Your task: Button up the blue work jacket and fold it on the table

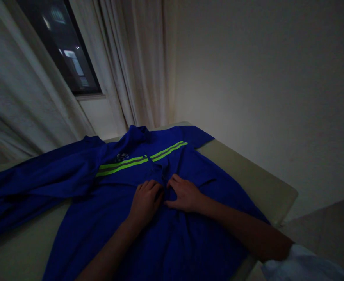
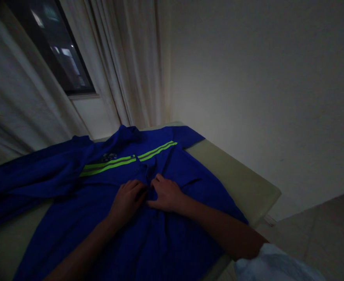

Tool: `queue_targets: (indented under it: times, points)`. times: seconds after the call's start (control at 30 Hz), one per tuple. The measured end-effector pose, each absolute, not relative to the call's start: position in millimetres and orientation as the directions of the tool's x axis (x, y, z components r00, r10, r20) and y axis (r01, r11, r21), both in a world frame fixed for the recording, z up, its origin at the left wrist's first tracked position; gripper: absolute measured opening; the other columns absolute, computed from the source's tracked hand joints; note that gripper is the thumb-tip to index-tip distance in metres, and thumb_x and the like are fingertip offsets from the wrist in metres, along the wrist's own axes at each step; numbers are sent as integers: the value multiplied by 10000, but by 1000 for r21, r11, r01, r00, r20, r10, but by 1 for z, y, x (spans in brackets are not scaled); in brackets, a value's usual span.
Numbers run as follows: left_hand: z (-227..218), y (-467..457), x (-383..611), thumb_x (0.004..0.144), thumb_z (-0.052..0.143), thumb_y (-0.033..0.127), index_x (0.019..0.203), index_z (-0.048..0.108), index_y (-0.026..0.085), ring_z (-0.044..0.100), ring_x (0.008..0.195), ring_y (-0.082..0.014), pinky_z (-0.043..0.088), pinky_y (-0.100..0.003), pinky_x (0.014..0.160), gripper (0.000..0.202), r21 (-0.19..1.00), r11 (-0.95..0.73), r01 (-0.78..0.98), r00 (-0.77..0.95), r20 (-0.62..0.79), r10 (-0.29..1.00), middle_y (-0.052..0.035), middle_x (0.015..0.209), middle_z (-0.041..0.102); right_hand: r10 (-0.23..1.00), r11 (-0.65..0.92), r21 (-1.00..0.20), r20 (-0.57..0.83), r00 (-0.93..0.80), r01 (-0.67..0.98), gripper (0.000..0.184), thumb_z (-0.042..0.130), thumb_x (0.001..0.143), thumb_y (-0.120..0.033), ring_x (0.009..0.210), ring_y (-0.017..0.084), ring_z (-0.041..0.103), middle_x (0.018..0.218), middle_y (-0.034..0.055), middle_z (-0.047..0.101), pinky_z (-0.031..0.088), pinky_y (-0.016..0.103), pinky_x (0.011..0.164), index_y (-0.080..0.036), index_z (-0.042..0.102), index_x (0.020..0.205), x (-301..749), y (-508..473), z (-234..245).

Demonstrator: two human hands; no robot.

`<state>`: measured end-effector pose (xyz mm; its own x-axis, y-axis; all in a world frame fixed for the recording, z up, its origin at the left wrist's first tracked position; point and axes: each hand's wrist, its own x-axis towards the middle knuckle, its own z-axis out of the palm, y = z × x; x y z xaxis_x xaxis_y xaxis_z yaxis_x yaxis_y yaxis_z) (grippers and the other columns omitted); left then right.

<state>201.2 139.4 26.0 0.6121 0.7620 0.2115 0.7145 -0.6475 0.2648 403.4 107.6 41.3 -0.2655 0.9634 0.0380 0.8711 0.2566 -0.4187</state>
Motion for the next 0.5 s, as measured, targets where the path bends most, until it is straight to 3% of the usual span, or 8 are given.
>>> queue_targets:
  times: [0.1, 0.17, 0.23, 0.33, 0.5]
  points:
    - [20, 141, 198, 1031, 569, 239, 1152, 701, 264, 640, 1041, -257, 476, -419, 869, 181, 302, -663, 684, 620, 237, 748, -60, 1132, 717, 953, 298, -529, 117, -280, 795, 139, 713, 860, -198, 903, 220, 670, 1021, 66, 675, 504, 333, 800, -188, 725, 997, 406, 111, 41]
    - [17, 142, 195, 1035, 568, 221, 1139, 699, 264, 650, 1010, -253, 481, -408, 855, 173, 332, -671, 663, 621, 258, 740, -47, 1091, 732, 942, 333, -662, 204, -266, 671, 119, 662, 870, -128, 876, 187, 667, 946, 39, 675, 499, 304, 796, -190, 738, 938, 410, 116, 39]
    - [15, 143, 193, 1041, 558, 196, 1122, 687, 253, 661, 976, -243, 491, -397, 852, 163, 363, -678, 639, 609, 300, 734, -36, 1040, 744, 936, 347, -758, 248, -249, 551, 115, 662, 887, -145, 819, 160, 657, 938, 28, 677, 495, 283, 752, -190, 754, 939, 413, 120, 36]
    - [11, 142, 192, 1051, 543, 186, 1126, 656, 233, 668, 945, -235, 507, -388, 847, 143, 358, -699, 619, 595, 368, 715, -42, 1025, 751, 940, 328, -802, 222, -260, 499, 130, 662, 904, -179, 755, 144, 642, 939, 27, 680, 484, 275, 695, -192, 780, 957, 415, 123, 33]
    - [12, 133, 193, 1066, 486, 157, 1321, 597, 206, 661, 962, -253, 509, -403, 858, 282, 167, -792, 587, 700, 387, 600, -81, 1048, 737, 931, 335, -807, 203, -304, 486, 137, 660, 917, -206, 757, 147, 642, 926, 31, 675, 485, 268, 671, -198, 794, 945, 415, 122, 33]
